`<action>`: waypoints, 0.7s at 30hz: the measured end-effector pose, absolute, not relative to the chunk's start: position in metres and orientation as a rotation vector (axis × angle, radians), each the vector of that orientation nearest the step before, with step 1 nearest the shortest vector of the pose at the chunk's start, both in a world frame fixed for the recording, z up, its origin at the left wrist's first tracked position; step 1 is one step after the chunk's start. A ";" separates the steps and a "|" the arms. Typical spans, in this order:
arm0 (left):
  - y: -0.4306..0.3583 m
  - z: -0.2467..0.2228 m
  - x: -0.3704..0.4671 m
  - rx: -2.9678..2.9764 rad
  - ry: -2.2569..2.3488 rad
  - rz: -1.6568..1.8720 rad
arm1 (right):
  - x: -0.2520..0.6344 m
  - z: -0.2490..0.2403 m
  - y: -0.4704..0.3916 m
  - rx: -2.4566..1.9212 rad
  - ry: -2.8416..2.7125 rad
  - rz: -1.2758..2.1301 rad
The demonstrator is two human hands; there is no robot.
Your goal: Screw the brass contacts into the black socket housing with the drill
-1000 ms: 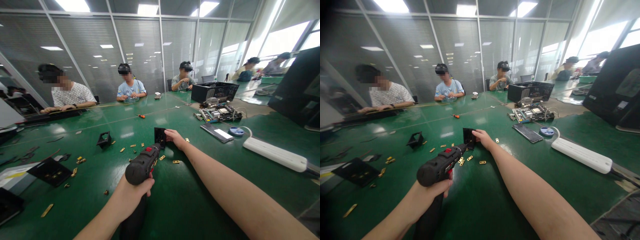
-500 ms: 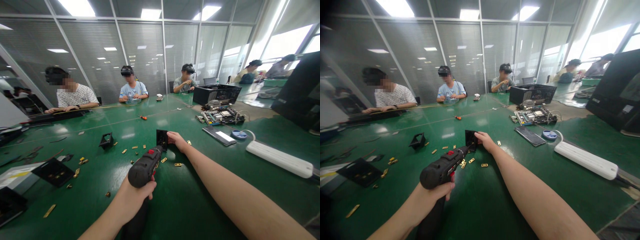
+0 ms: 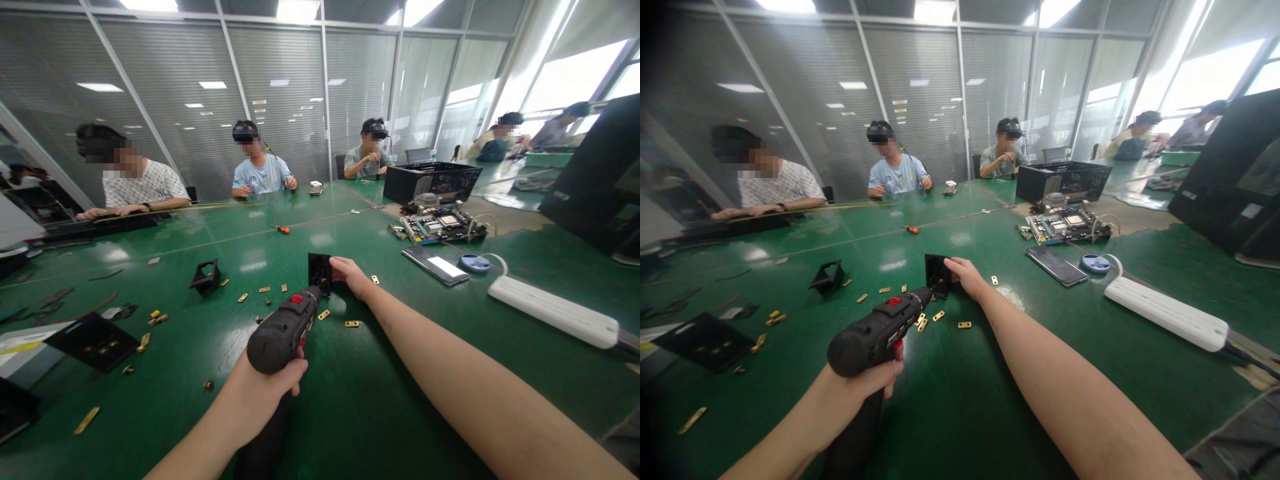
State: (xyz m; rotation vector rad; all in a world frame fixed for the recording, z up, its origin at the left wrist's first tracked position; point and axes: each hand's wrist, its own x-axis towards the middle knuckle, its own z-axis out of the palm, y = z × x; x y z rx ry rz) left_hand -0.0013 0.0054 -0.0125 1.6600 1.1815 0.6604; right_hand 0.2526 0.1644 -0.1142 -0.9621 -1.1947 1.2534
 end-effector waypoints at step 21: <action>0.007 -0.012 -0.002 1.674 1.176 0.595 | 0.252 -0.115 0.167 -0.964 -1.222 1.230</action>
